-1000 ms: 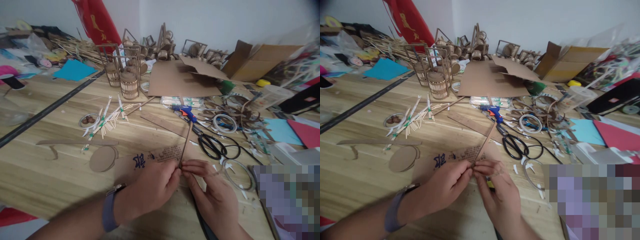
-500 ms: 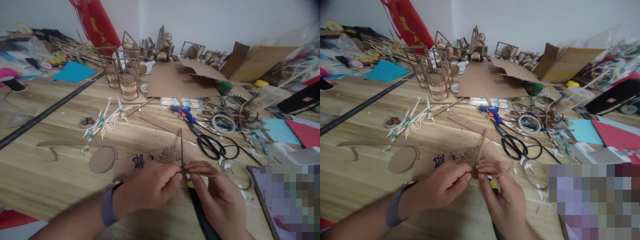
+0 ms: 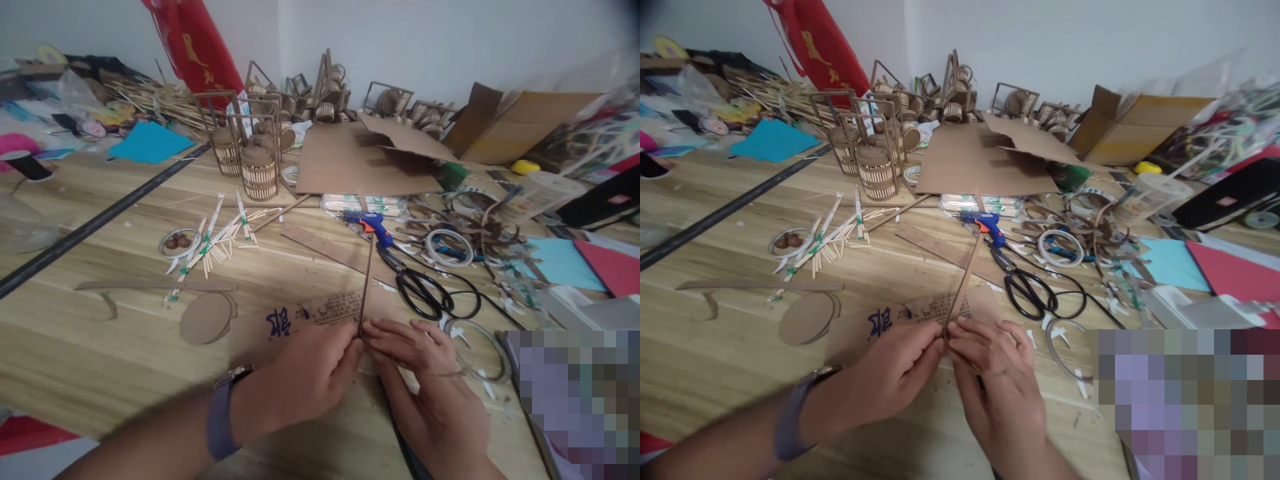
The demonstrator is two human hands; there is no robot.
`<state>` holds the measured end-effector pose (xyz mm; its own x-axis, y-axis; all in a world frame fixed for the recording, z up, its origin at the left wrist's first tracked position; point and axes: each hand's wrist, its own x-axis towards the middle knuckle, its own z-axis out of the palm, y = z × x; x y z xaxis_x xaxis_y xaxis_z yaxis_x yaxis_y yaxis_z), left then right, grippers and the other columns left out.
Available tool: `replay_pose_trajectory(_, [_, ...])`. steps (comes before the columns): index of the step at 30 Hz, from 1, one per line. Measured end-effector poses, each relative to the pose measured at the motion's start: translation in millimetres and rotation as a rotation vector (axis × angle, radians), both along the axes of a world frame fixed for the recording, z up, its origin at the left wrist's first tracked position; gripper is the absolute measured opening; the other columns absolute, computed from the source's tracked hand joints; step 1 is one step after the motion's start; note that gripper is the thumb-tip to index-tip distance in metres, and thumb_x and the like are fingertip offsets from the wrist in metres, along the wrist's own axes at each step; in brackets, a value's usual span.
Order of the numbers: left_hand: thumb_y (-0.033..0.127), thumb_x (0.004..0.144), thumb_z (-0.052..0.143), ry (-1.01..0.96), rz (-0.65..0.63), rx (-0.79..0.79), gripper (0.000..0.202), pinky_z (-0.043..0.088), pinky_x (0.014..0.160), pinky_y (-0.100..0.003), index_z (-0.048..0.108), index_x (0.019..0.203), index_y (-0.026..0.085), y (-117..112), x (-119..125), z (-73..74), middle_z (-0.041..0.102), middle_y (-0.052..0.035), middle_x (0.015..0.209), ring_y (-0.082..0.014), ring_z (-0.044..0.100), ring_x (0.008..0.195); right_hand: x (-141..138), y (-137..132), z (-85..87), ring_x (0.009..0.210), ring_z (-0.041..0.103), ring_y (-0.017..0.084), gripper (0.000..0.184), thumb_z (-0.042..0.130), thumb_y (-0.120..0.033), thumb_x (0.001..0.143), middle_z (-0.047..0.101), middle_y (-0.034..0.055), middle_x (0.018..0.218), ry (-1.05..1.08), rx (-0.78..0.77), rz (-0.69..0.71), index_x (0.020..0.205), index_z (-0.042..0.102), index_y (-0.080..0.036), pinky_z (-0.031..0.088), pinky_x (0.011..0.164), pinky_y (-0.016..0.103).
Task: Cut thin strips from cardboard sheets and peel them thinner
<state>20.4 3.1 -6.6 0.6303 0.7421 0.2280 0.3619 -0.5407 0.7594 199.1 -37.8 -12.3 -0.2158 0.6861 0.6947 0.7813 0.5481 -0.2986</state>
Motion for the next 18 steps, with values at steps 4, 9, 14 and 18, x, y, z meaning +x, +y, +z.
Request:
replay_pose_trajectory(4, [0.022,0.103,0.036,-0.005,-0.042,0.062,0.023,0.037,0.061,-0.027,0.049,0.085,0.021,-0.1,-2.5,0.1,0.063,-0.0024,0.076,-0.0166,0.058,0.067,1.3,-1.4,2.3,0.091,0.076,0.021,0.012,0.056,-0.018,0.098,0.081,0.0008,0.092,0.079,-0.046,0.003,0.101,0.062,-0.027,0.045,0.097,0.04])
replay_pose_trajectory(9, [0.024,0.104,0.035,-0.005,-0.092,0.047,0.027,0.033,0.058,-0.027,0.049,0.081,0.021,1.4,-4.2,2.5,0.06,0.0007,0.07,-0.0142,0.054,0.06,4.3,-2.1,2.7,0.09,0.077,0.023,0.013,0.053,-0.025,0.102,0.08,0.0023,0.09,0.223,-0.146,-0.021,0.099,0.065,-0.029,0.053,0.091,0.04])
replay_pose_trajectory(14, [0.037,0.108,0.037,0.018,-0.005,0.029,0.032,0.037,0.059,-0.026,0.053,0.084,0.021,1.8,-2.4,-0.4,0.064,-0.0004,0.075,-0.0164,0.059,0.066,3.0,-1.6,2.3,0.091,0.076,0.022,0.015,0.057,-0.014,0.095,0.079,0.0007,0.088,0.124,-0.044,0.053,0.101,0.061,-0.027,0.048,0.096,0.043])
replay_pose_trajectory(18, [0.027,0.107,0.035,0.054,0.024,0.018,0.029,0.038,0.059,-0.027,0.052,0.084,0.021,0.4,1.3,-1.0,0.062,0.0001,0.072,-0.0164,0.058,0.062,1.3,1.4,3.3,0.09,0.075,0.022,0.009,0.059,-0.02,0.096,0.08,0.0029,0.091,0.0,0.017,0.023,0.103,0.061,-0.025,0.047,0.093,0.042])
